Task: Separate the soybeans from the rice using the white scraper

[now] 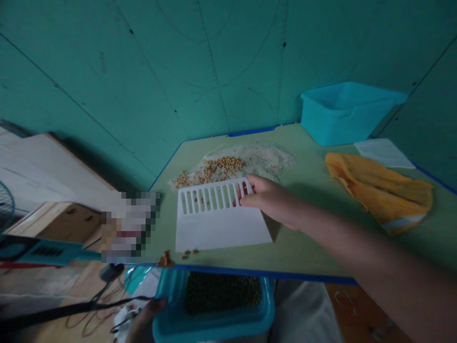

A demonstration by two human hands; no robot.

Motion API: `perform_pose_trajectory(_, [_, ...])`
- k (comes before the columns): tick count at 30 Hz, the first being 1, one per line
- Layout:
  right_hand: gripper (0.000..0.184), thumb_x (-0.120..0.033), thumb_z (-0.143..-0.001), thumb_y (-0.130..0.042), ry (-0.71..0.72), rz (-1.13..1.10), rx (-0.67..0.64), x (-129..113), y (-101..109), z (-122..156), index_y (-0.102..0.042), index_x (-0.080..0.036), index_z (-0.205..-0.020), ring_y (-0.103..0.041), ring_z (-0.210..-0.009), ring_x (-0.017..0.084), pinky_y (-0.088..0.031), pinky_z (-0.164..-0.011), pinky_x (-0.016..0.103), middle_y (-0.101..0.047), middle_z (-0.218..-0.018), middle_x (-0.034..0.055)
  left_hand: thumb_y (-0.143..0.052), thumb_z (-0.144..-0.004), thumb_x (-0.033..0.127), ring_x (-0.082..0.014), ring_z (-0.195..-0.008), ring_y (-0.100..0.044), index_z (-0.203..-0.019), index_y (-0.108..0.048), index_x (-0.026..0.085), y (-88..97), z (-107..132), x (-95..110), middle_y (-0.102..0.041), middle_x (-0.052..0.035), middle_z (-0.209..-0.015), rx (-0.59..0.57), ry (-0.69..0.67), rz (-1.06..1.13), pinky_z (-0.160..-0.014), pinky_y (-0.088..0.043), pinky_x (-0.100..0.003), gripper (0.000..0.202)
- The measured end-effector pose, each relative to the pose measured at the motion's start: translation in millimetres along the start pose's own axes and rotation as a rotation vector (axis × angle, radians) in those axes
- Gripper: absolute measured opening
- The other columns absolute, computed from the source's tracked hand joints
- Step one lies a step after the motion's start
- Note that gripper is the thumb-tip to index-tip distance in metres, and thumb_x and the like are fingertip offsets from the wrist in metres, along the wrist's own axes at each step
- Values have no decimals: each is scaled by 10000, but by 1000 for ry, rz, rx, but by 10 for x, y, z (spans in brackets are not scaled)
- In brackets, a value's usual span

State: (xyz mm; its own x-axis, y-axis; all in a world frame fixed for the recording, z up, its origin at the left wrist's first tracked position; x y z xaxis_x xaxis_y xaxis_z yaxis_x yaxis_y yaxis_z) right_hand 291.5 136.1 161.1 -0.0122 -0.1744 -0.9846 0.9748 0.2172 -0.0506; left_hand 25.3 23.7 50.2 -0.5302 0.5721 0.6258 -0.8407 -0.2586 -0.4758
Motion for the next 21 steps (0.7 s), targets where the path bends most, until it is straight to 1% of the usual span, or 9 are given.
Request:
perform_pose_trajectory(3, [171, -153, -669, -552, -16, 37, -50, -19, -37, 37, -550, -210, -830, -594, -706, 167, -432, -611, 277, -651, -782, 8, -715, -591, 232, -350, -820, -680, -708, -767, 196, -71, 9, -12, -769, -37, -645, -37, 0, -3, -819, -483, -432, 133])
perform_pose_trajectory(5, [169, -158, -656, -557, -19, 49, -59, -37, -46, 55, -553, -208, -817, -590, -693, 166, -431, -602, 276, -650, -773, 10, -711, -597, 243, -355, -824, -678, -689, -769, 197, -123, 21, -28, -769, -39, -645, -77, 25, 22, -827, -478, -438, 118])
perform_pose_trajectory(9, [192, -157, -650, -553, -20, 45, -94, -57, -67, 75, -557, -211, -834, -591, -729, 174, -434, -626, 280, -648, -772, 5, -700, -619, 262, -362, -876, -663, -778, -769, 205, -194, 48, -25, -777, -48, -770, -123, 41, 20, -842, -469, -449, 183])
perform_pose_trajectory(12, [179, -141, -647, -545, -14, 47, -104, -60, -59, 79, -548, -208, -813, -582, -715, 160, -424, -614, 266, -637, -761, -4, -706, -614, 273, -371, -917, -646, -889, -749, 196, -237, 54, -13, -772, -65, -849, -171, 30, 8, -853, -463, -450, 289])
perform_pose_trajectory(13, [168, -138, -646, -544, -14, 47, -100, -59, -51, 79, -542, -206, -799, -577, -701, 153, -418, -604, 260, -630, -751, -8, -708, -614, 275, -370, -931, -640, -907, -744, 196, -242, 52, -14, -771, -65, -856, -185, 29, 7, -859, -460, -448, 306])
perform_pose_trajectory(15, [150, -134, -645, -541, -14, 47, -96, -54, -35, 77, -534, -203, -779, -568, -678, 143, -408, -589, 252, -615, -725, -16, -706, -622, 265, -359, -959, -630, -887, -749, 208, -226, 42, -29, -773, -55, -849, -201, 39, 9, -871, -454, -434, 275])
perform_pose_trajectory(18, [139, -136, -646, -538, -14, 49, -102, -52, -21, 77, -530, -201, -769, -557, -656, 132, -400, -583, 249, -609, -716, -23, -680, -652, 237, -332, -992, -619, -835, -759, 217, -161, 22, -57, -777, -39, -823, -190, 54, 26, -882, -448, -405, 200])
perform_pose_trajectory(21, [130, -146, -638, -544, -26, 59, -103, -50, -9, 86, -531, -199, -756, -552, -638, 132, -396, -572, 251, -610, -708, -21, -654, -671, 234, -326, -972, -630, -844, -757, 202, -132, 12, -74, -778, -38, -793, -189, 58, 52, -874, -455, -399, 204])
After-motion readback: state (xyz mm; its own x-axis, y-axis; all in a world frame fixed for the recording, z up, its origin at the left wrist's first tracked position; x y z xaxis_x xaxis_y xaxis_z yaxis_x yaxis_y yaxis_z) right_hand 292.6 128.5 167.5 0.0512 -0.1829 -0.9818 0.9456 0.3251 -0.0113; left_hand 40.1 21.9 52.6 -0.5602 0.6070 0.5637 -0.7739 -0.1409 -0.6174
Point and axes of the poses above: each hand's wrist, its own z-axis away from the middle knuckle, its own y-axis out of the back of the hand, x = y × z, the point moved 7 cm from there along -z, towards the middle knuckle
